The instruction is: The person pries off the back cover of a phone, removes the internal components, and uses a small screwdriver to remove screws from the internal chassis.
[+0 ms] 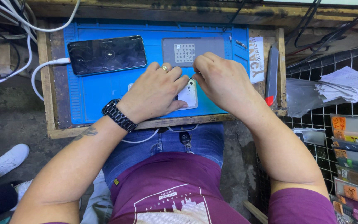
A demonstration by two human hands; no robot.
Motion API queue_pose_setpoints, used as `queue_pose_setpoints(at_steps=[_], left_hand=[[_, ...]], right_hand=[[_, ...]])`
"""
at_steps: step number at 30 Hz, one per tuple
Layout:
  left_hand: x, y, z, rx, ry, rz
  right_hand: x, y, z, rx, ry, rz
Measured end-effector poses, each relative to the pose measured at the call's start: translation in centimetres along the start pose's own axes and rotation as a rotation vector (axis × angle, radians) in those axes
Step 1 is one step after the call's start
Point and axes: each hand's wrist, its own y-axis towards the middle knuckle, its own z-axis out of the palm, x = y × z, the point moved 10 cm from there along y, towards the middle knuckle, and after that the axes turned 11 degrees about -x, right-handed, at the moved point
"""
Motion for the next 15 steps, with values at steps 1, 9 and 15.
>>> queue_pose_setpoints(at_steps=[1,9,15], left_hand=[[0.0,0.0,0.0,-0.002,0.000,0.004],[2.3,-1.2,-0.9,-0.185,-0.015,-0.070],[2.7,-1.2,-0.2,-0.207,0.007,-0.080]], right_hand=[[0.0,0.0,0.0,0.000,0.000,0.001],[0.1,-0.1,-0.4,-0.002,0.011,-0.004],[0.4,0.3,-0.2,-0.009,0.016,-0.034]])
